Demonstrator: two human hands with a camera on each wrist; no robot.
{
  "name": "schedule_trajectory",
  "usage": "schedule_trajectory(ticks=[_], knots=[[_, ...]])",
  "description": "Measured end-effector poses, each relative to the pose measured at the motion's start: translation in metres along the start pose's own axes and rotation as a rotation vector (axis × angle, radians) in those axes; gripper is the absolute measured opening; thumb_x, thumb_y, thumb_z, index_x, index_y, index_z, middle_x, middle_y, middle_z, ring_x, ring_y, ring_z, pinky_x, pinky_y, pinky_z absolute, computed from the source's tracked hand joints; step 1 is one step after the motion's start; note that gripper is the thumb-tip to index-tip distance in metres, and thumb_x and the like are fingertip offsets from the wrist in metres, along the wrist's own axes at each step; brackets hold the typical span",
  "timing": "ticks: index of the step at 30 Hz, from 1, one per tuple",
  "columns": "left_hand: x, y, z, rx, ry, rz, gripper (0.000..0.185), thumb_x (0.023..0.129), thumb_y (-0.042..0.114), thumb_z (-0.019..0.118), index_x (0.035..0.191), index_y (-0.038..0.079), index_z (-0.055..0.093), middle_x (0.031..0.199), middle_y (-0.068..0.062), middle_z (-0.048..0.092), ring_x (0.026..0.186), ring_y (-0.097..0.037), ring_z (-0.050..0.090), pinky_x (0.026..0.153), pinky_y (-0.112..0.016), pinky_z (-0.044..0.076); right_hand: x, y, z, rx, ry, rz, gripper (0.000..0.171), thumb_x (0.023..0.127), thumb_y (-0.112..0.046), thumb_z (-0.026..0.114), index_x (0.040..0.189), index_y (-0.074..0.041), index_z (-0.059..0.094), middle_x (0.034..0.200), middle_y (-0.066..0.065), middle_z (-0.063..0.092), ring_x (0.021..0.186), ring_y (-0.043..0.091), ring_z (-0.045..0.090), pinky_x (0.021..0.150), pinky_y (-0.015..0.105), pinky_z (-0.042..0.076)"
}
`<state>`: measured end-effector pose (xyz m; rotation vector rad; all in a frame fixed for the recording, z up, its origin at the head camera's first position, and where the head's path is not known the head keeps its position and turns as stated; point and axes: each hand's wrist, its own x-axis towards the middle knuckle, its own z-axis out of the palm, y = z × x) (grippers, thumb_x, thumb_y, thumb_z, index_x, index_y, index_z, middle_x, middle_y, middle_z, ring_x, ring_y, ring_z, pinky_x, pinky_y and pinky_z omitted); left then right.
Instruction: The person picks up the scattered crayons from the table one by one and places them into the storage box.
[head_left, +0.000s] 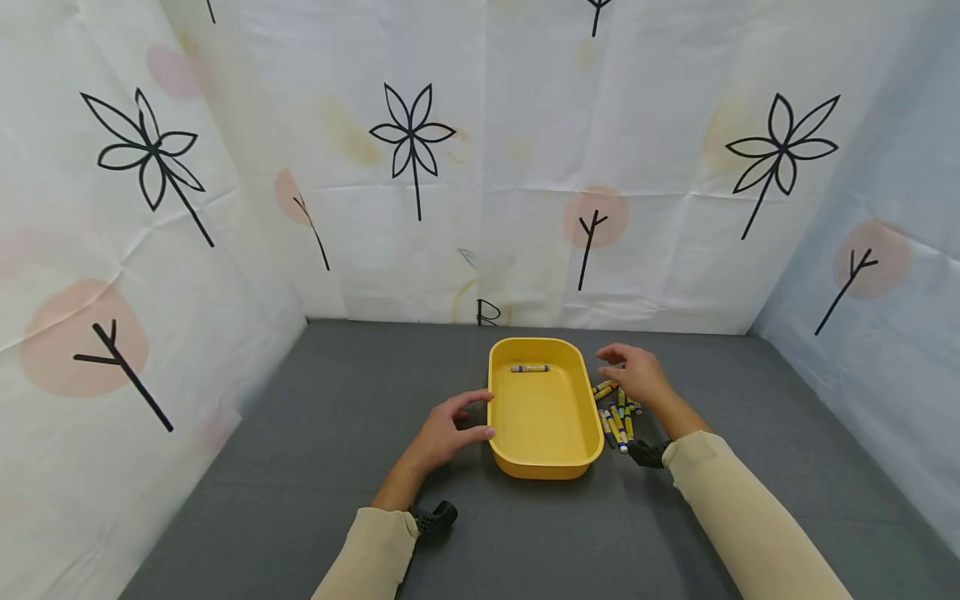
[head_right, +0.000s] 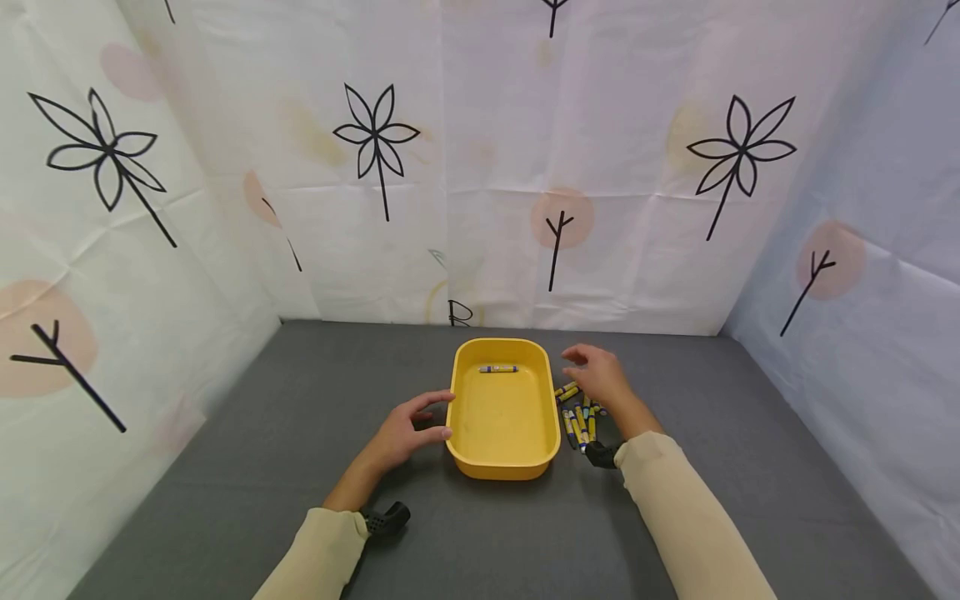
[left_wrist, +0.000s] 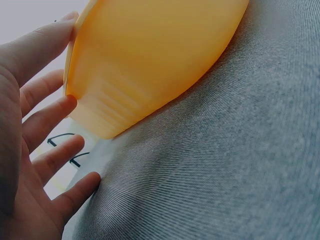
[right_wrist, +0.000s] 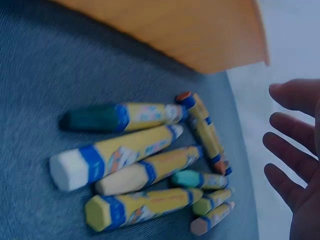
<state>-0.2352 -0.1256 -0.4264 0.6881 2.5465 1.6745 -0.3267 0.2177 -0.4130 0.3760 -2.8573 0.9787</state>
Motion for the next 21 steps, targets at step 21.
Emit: schedule_trajectory(ticks=[21], knots=[[0.002,-0.005,0.000,0.006,-0.009,0.022,0.051,0.088,0.015,0.073,0.134,0.003,0.056,0.139,-0.014,0.052,0.130,-0.037,0.043,0.106,-0.057,0.033,-0.001,0.033,0.012,-0.152,-0.212,-0.082,0.035,0.092,-0.009,0.063,0.126,0.001,0.062,0.120,0.021,0.062,0.106,0.038,0.058,0.089,0.054,0.047]])
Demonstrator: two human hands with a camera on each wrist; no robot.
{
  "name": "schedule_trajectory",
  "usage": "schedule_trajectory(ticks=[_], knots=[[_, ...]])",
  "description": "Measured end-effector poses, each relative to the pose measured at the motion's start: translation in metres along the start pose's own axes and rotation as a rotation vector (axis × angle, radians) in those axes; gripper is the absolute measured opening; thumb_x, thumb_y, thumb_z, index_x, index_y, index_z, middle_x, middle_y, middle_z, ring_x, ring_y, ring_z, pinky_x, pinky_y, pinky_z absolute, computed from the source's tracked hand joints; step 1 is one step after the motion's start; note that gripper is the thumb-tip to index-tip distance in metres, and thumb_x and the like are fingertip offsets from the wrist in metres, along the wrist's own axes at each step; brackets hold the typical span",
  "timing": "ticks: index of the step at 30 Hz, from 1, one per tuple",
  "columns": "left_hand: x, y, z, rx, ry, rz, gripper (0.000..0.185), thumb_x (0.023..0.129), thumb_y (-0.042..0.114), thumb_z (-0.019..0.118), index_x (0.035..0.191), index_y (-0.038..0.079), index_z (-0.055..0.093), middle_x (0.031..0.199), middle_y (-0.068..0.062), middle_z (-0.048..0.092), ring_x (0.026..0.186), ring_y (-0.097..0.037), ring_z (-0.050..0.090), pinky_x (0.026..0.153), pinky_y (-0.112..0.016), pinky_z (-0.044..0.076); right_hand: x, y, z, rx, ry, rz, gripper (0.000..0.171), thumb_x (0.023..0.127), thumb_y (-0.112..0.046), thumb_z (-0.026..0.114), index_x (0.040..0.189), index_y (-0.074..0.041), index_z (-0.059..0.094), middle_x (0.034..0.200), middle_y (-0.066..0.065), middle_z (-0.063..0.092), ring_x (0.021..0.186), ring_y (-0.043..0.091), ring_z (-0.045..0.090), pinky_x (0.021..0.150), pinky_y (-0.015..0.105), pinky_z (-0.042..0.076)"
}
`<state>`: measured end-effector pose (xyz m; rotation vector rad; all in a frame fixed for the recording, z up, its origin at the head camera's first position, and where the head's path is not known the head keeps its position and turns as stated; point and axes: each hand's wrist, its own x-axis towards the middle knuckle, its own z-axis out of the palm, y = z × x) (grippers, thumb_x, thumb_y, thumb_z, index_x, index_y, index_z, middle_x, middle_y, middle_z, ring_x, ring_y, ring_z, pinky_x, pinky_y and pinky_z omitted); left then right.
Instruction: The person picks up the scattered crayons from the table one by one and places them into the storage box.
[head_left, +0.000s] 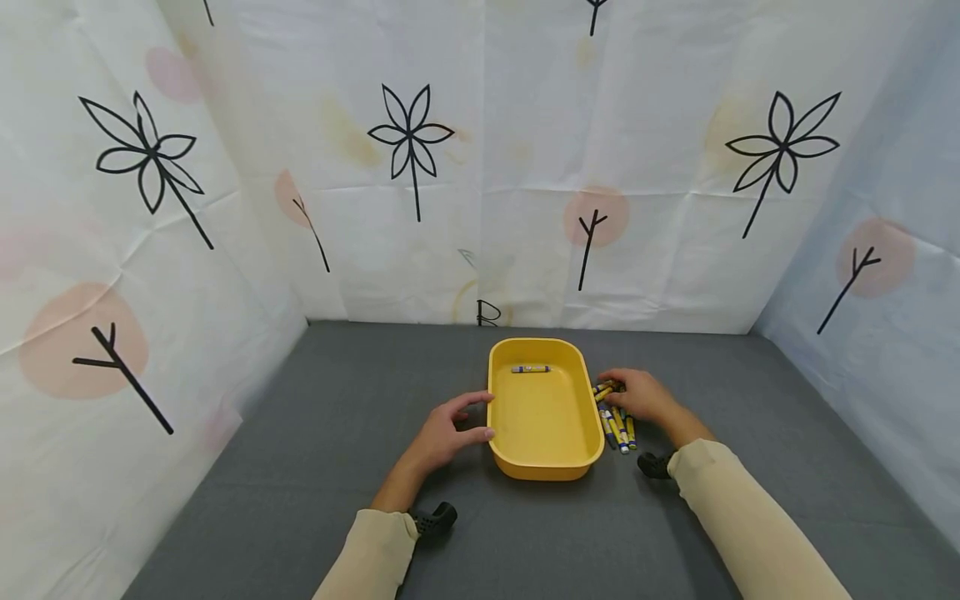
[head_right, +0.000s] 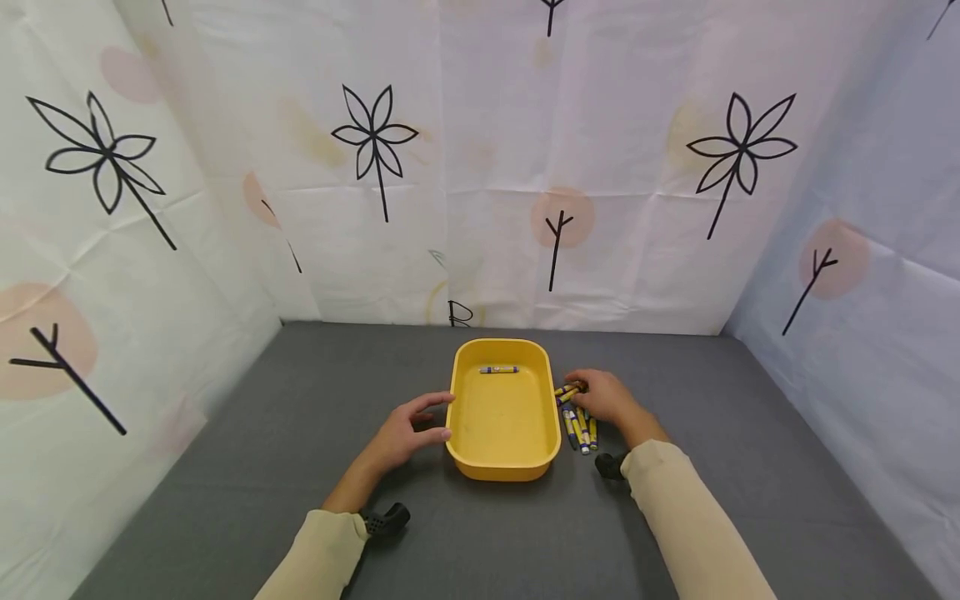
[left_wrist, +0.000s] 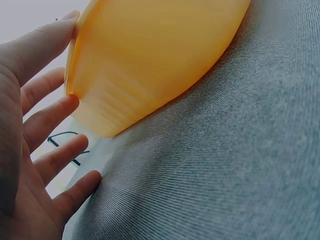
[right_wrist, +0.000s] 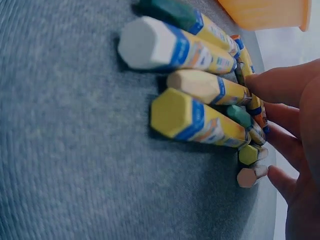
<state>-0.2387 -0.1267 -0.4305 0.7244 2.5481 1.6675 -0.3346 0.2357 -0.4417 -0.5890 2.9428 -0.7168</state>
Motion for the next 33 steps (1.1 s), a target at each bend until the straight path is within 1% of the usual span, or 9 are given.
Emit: schedule_trajectory(ticks=[5,8,12,15,17,21,26,29,33], knots=[[-0.001,0.000,0.000,0.003,0.017,-0.003,0.050,0.088,0.015,0.073,0.134,0.005,0.057,0.139,-0.013,0.053,0.129,-0.040,0.043,0.105,-0.058,0.034,-0.003,0.001,-0.002,-0.047,0.057,-0.089,0.029,0.091,-0.005,0.064,0.118,0.003,0.066,0.113,0.020,0.064,0.106,0.042,0.055,0.089,0.058,0.045],[-0.001,0.000,0.000,0.004,0.024,-0.004,0.049,0.087,0.014,0.073,0.133,0.005,0.057,0.138,-0.014,0.053,0.127,-0.042,0.044,0.104,-0.058,0.035,-0.005,0.002,-0.003,-0.079,0.088,-0.111,0.025,0.090,-0.005,0.066,0.114,0.002,0.068,0.105,0.017,0.064,0.098,0.040,0.054,0.082,0.055,0.046],[-0.001,0.000,0.000,0.001,0.022,-0.006,0.049,0.088,0.013,0.073,0.133,0.005,0.057,0.138,-0.015,0.053,0.127,-0.042,0.044,0.104,-0.059,0.035,-0.005,0.001,-0.005,-0.100,0.100,-0.079,0.021,0.089,-0.007,0.068,0.109,-0.002,0.071,0.091,0.008,0.061,0.085,0.029,0.050,0.072,0.047,0.044],[0.000,0.001,-0.001,-0.007,0.015,-0.010,0.050,0.087,0.014,0.073,0.133,0.004,0.057,0.138,-0.015,0.053,0.128,-0.042,0.043,0.105,-0.058,0.034,-0.006,0.001,-0.007,-0.111,0.100,-0.046,0.018,0.089,-0.009,0.068,0.106,-0.004,0.072,0.087,0.004,0.059,0.084,0.026,0.049,0.073,0.045,0.045],[0.000,0.002,-0.002,-0.008,0.010,-0.013,0.051,0.087,0.016,0.074,0.134,0.004,0.057,0.139,-0.015,0.052,0.128,-0.042,0.043,0.105,-0.058,0.034,-0.006,0.001,-0.008,-0.107,0.103,-0.030,0.016,0.090,-0.008,0.068,0.104,-0.004,0.072,0.087,0.005,0.059,0.084,0.027,0.050,0.073,0.046,0.046],[0.000,0.003,-0.002,-0.005,0.004,-0.018,0.051,0.088,0.016,0.073,0.134,0.004,0.056,0.139,-0.015,0.052,0.127,-0.043,0.043,0.105,-0.058,0.034,-0.008,0.003,-0.010,-0.086,0.138,0.010,0.013,0.089,-0.005,0.067,0.102,-0.003,0.071,0.088,0.007,0.059,0.084,0.028,0.053,0.072,0.047,0.047],[-0.001,0.005,-0.002,-0.002,0.008,-0.030,0.051,0.087,0.015,0.074,0.134,0.005,0.057,0.139,-0.015,0.052,0.125,-0.046,0.044,0.103,-0.059,0.035,-0.010,0.002,-0.015,-0.040,0.174,0.066,0.014,0.092,-0.004,0.064,0.105,-0.001,0.066,0.090,0.009,0.057,0.078,0.025,0.054,0.067,0.044,0.049],[-0.001,0.003,-0.002,-0.006,0.012,-0.026,0.050,0.087,0.015,0.074,0.133,0.005,0.057,0.138,-0.016,0.052,0.125,-0.045,0.045,0.103,-0.060,0.035,-0.011,-0.002,-0.018,-0.013,0.206,0.071,0.015,0.094,-0.005,0.062,0.108,0.000,0.064,0.092,0.010,0.056,0.077,0.025,0.055,0.067,0.044,0.050],[-0.002,0.003,-0.001,-0.004,0.009,-0.021,0.050,0.087,0.014,0.073,0.133,0.004,0.057,0.138,-0.016,0.052,0.126,-0.044,0.044,0.103,-0.059,0.035,-0.011,-0.008,-0.021,0.009,0.243,0.054,0.016,0.095,-0.006,0.061,0.110,-0.001,0.062,0.096,0.012,0.057,0.085,0.028,0.055,0.073,0.047,0.050]])
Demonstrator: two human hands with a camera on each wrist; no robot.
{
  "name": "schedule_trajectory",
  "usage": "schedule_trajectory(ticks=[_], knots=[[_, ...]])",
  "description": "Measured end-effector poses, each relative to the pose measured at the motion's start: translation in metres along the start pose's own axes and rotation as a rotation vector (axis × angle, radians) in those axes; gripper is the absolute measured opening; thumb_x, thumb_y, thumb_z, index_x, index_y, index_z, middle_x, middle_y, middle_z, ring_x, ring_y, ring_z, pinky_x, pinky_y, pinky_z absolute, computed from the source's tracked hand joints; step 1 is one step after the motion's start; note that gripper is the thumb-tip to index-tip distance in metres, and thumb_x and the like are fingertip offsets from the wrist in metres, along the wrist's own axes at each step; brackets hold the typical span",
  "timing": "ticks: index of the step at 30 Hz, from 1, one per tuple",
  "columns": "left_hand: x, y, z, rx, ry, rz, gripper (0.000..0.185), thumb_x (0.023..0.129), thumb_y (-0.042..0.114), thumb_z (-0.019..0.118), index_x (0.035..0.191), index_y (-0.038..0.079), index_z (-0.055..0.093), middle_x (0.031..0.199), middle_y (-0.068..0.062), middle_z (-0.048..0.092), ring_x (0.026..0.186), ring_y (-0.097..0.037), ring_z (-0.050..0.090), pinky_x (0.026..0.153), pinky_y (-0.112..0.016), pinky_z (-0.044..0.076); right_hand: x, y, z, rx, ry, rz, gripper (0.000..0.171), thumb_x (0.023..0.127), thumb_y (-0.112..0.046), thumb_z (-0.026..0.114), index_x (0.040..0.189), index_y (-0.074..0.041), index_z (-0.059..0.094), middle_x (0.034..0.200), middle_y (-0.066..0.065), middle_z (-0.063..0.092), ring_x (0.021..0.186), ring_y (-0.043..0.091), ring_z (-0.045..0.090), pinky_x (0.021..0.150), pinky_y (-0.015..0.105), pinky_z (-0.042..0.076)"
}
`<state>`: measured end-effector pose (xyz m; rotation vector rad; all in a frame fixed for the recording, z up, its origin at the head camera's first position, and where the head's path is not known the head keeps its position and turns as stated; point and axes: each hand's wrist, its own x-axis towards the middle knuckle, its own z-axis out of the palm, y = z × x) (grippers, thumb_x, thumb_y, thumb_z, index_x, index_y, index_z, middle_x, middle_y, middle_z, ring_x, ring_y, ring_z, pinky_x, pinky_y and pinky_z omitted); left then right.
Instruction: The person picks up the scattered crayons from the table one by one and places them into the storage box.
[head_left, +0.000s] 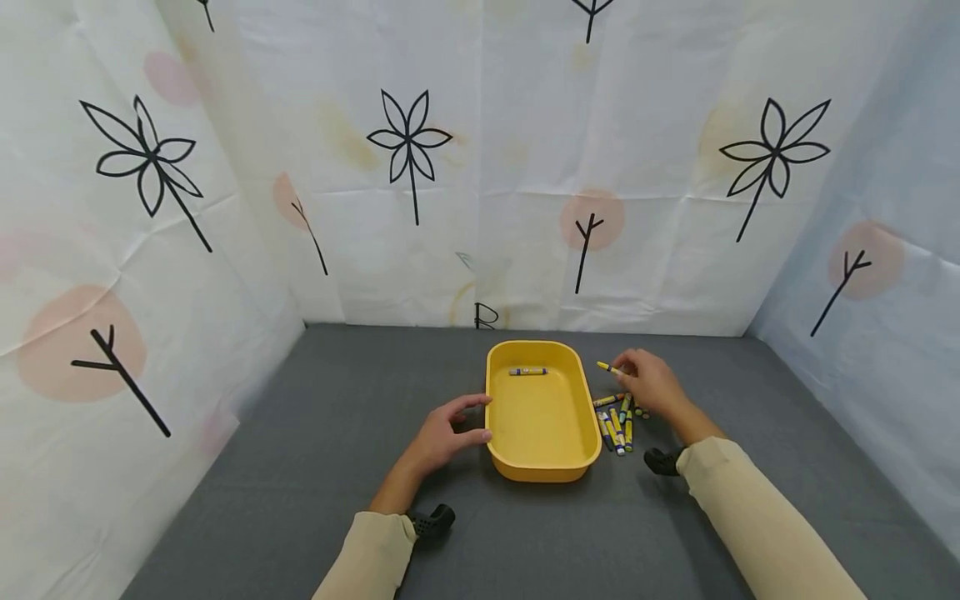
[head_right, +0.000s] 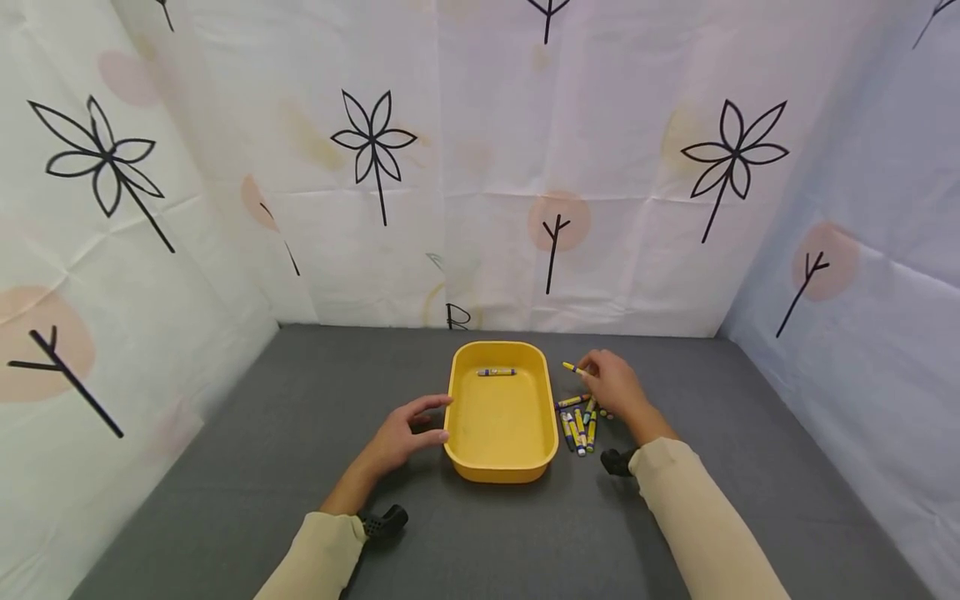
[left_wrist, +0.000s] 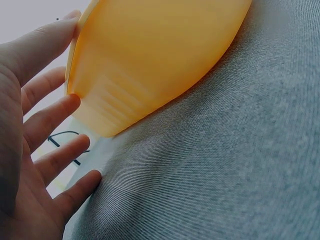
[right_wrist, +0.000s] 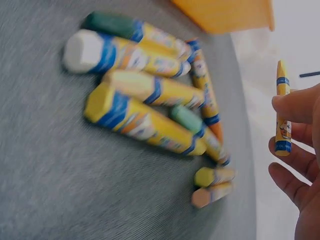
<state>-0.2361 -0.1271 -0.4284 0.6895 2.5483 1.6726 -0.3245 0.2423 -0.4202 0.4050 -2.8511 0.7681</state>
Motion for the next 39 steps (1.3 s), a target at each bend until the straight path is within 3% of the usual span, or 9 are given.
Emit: schedule_trajectory(ticks=[21,39], knots=[[0.000,0.000,-0.001,0.007,-0.019,-0.013,0.050,0.089,0.014,0.072,0.135,0.004,0.055,0.141,-0.015,0.051,0.129,-0.042,0.043,0.106,-0.058,0.033,0.034,-0.054,-0.007,0.114,-0.036,-0.047,0.015,0.093,-0.008,0.065,0.108,-0.006,0.065,0.098,0.009,0.061,0.089,0.028,0.056,0.077,0.045,0.049],[0.001,-0.003,-0.002,-0.006,-0.023,0.015,0.051,0.088,0.016,0.073,0.134,0.003,0.056,0.139,-0.014,0.052,0.130,-0.040,0.042,0.106,-0.057,0.033,0.056,-0.099,0.021,0.112,-0.143,-0.122,0.011,0.093,-0.004,0.064,0.104,-0.004,0.067,0.098,0.009,0.063,0.092,0.026,0.058,0.083,0.043,0.050]])
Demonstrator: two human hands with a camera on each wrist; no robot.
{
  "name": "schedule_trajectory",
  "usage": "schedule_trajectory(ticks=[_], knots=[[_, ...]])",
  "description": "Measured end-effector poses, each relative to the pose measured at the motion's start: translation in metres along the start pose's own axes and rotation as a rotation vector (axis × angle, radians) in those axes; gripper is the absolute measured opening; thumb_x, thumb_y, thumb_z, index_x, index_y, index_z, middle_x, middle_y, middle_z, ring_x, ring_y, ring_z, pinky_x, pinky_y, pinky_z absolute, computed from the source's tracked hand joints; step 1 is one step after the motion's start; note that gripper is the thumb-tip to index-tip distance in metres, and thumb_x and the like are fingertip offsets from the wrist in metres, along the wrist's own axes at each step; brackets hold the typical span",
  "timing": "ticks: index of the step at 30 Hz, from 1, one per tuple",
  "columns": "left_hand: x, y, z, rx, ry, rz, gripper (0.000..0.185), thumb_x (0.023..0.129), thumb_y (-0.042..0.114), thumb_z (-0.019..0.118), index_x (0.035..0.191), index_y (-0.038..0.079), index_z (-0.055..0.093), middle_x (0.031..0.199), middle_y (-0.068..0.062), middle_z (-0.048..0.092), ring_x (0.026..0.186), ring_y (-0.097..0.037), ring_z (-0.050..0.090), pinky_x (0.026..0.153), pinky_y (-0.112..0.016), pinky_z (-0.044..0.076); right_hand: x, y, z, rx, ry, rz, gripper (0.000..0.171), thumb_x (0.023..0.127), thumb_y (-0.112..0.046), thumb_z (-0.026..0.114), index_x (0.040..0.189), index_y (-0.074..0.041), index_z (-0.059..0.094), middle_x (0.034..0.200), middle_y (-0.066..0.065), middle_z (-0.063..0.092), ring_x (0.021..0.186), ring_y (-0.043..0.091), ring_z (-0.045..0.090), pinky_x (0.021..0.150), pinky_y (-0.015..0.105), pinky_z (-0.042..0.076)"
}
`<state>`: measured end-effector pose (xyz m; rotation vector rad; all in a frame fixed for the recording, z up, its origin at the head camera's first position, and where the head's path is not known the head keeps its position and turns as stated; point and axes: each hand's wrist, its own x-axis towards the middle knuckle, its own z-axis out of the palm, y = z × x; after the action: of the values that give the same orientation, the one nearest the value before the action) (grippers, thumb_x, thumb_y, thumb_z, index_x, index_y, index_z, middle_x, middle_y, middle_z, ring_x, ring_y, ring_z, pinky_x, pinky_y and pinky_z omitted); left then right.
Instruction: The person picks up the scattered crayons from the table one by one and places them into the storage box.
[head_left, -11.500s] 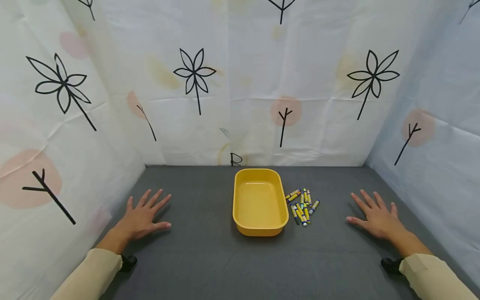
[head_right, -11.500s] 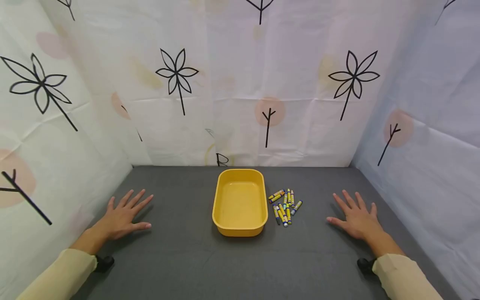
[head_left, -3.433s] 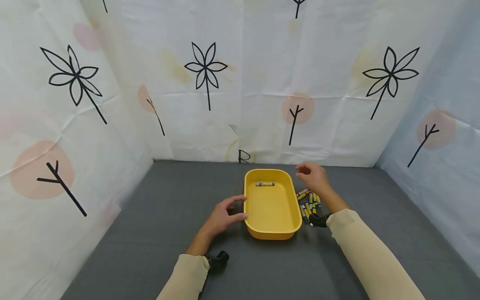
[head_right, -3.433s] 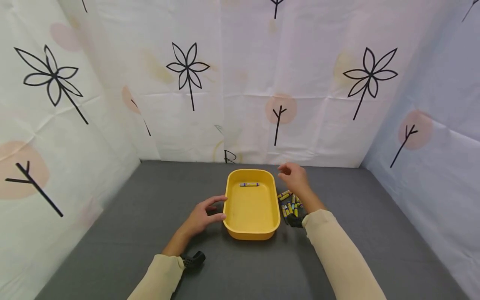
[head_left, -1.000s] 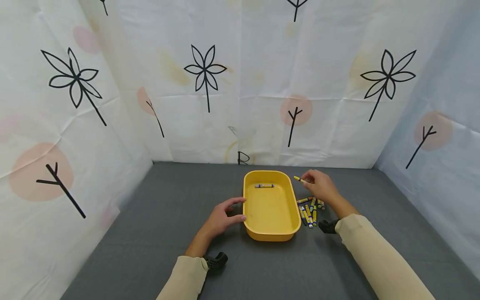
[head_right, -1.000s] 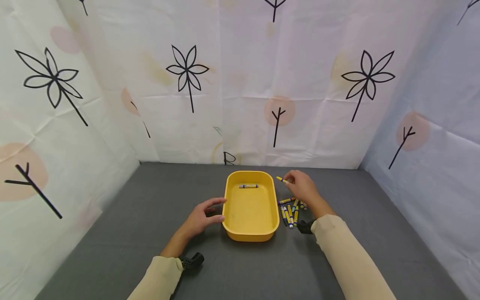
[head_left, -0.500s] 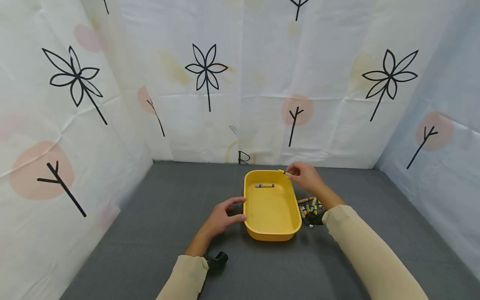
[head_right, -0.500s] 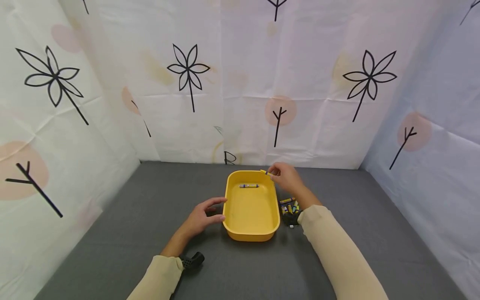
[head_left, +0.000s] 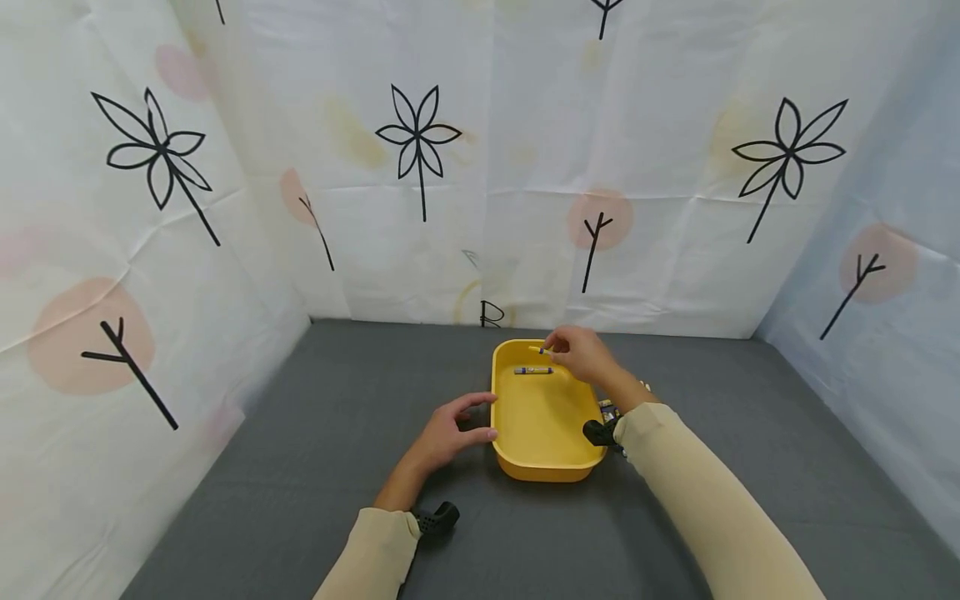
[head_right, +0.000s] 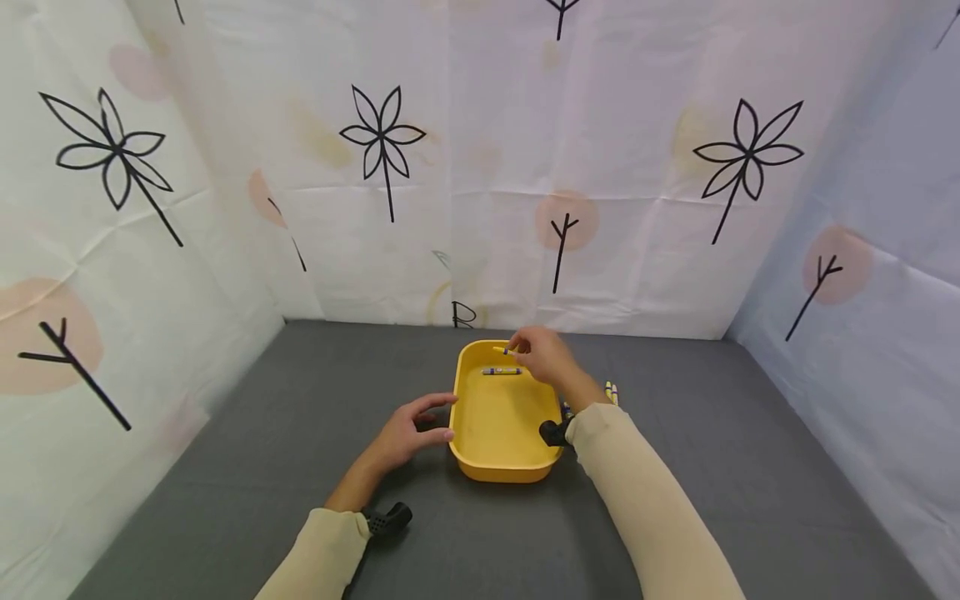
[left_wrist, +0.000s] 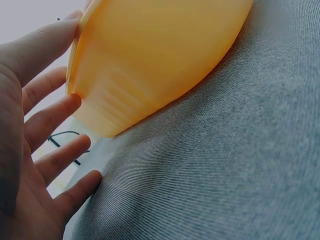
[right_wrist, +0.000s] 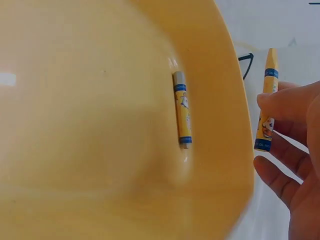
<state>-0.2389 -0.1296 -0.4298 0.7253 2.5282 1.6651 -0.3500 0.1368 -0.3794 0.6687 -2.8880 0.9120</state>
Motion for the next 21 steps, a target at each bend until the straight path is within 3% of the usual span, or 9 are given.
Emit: schedule_trajectory(ticks=[14,21], knots=[[0.001,0.000,-0.001,0.006,0.004,-0.005,0.049,0.088,0.013,0.072,0.134,0.003,0.056,0.139,-0.014,0.052,0.130,-0.037,0.043,0.106,-0.057,0.033,0.017,-0.004,0.031,-0.095,-0.105,0.021,0.008,0.091,-0.008,0.068,0.100,-0.008,0.069,0.087,0.002,0.062,0.080,0.019,0.055,0.076,0.035,0.050],[0.013,-0.043,0.008,0.028,0.042,0.000,0.050,0.085,0.026,0.076,0.132,0.021,0.060,0.137,-0.001,0.055,0.128,-0.026,0.047,0.105,-0.052,0.037,0.018,-0.004,0.035,-0.110,-0.085,0.031,0.013,0.091,-0.003,0.066,0.103,-0.005,0.068,0.094,0.008,0.063,0.087,0.023,0.057,0.081,0.038,0.050]])
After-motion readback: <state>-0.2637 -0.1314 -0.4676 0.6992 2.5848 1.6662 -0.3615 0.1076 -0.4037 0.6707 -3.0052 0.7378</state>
